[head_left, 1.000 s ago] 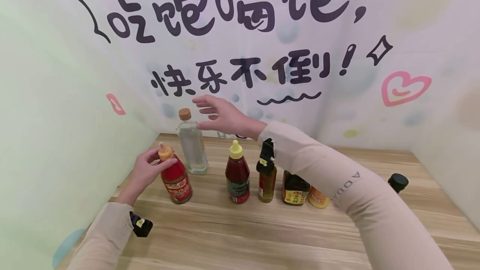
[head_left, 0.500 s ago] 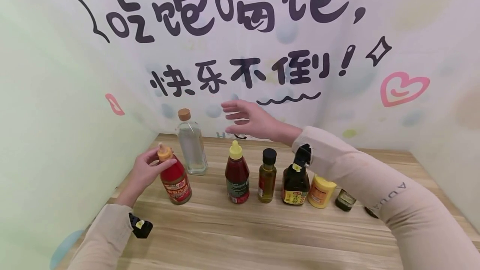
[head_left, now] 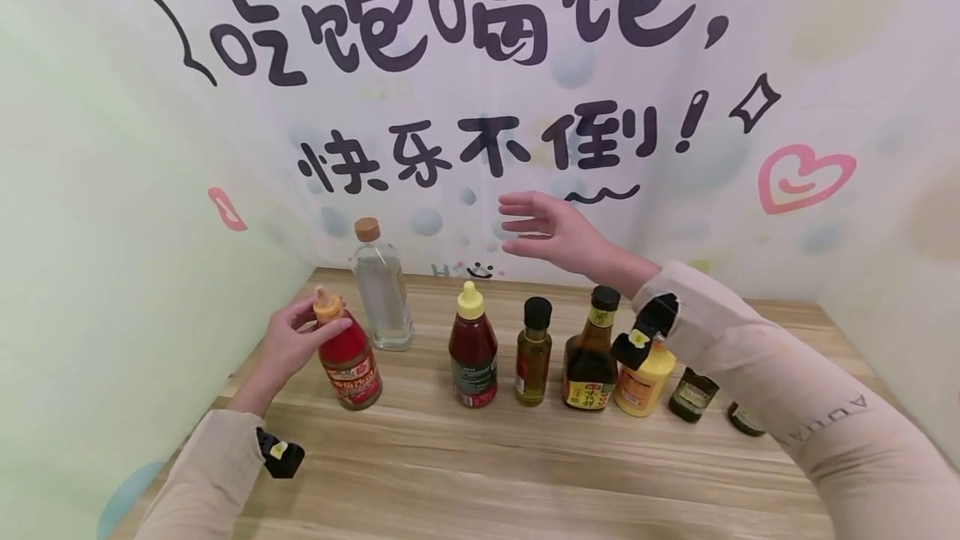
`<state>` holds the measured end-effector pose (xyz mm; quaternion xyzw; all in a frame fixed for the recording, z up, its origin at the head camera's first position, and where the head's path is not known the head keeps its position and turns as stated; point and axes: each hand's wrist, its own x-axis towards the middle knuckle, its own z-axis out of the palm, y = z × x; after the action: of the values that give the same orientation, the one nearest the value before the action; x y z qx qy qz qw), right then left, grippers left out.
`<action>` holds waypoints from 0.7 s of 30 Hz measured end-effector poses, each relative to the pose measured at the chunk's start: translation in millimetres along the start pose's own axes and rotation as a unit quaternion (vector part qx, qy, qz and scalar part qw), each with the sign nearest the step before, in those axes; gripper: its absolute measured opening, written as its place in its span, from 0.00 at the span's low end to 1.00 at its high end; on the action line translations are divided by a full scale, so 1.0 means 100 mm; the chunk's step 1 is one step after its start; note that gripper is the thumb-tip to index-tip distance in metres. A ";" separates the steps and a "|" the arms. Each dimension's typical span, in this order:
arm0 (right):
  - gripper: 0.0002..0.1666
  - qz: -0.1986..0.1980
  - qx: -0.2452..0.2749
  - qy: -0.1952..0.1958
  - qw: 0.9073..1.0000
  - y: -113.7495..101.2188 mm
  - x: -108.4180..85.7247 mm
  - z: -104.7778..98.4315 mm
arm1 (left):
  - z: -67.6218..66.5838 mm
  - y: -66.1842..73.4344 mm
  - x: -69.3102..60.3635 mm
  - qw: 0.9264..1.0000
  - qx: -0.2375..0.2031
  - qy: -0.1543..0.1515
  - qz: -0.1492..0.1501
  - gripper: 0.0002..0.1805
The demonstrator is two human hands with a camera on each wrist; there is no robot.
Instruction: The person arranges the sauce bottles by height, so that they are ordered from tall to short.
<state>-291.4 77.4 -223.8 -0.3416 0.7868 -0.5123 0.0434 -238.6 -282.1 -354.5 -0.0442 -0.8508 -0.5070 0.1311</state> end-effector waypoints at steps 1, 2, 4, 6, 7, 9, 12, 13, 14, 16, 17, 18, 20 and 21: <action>0.34 0.001 0.001 0.003 1.000 0.02 -0.02 -0.02 | 0.00 0.00 0.00 1.000 0.000 0.001 -0.001 0.27; 0.34 0.002 0.002 0.005 1.000 0.04 -0.04 -0.04 | 0.00 0.00 -0.01 1.000 0.000 0.001 -0.001 0.27; 0.34 0.000 0.004 0.007 1.000 0.08 -0.08 -0.07 | 0.00 0.00 -0.01 1.000 -0.001 0.001 -0.003 0.28; 0.34 0.000 0.005 0.011 1.000 0.12 -0.11 -0.10 | 0.00 0.00 -0.01 1.000 -0.002 0.000 -0.005 0.28; 0.34 0.000 0.005 0.012 1.000 0.14 -0.13 -0.11 | 0.00 0.01 -0.01 1.000 -0.004 0.000 -0.005 0.28; 0.34 0.002 0.005 0.017 1.000 0.18 -0.16 -0.14 | 0.00 0.02 -0.02 1.000 -0.005 -0.001 -0.007 0.28; 0.33 0.009 0.009 0.024 1.000 0.22 -0.20 -0.16 | 0.00 0.03 -0.02 1.000 -0.002 0.001 -0.007 0.28; 0.33 0.011 0.012 0.025 1.000 0.24 -0.21 -0.16 | 0.00 0.03 -0.02 1.000 -0.001 0.002 -0.007 0.28; 0.33 0.015 0.014 0.026 0.999 0.25 -0.22 -0.17 | 0.00 0.03 -0.02 1.000 0.001 0.002 -0.007 0.27; 0.34 0.023 0.017 0.026 0.999 0.27 -0.23 -0.16 | 0.00 0.04 -0.03 1.000 0.006 0.003 -0.008 0.27; 0.34 0.026 0.019 0.025 0.999 0.29 -0.24 -0.15 | 0.00 0.04 -0.03 1.000 0.005 0.002 -0.009 0.27; 0.34 0.028 0.021 0.024 0.999 0.30 -0.25 -0.14 | 0.00 0.04 -0.03 1.000 0.005 0.002 -0.010 0.27; 0.33 0.032 0.022 0.021 0.999 0.32 -0.27 -0.11 | 0.00 0.04 -0.04 1.000 0.005 0.001 -0.011 0.27; 0.33 0.032 0.023 0.021 0.999 0.33 -0.27 -0.09 | 0.01 0.04 -0.04 1.000 0.005 0.000 -0.010 0.27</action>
<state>-290.5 108.4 -254.6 -0.3039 0.7864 -0.5354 0.0509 -234.3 -279.3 -352.0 -0.0345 -0.8535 -0.5044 0.1263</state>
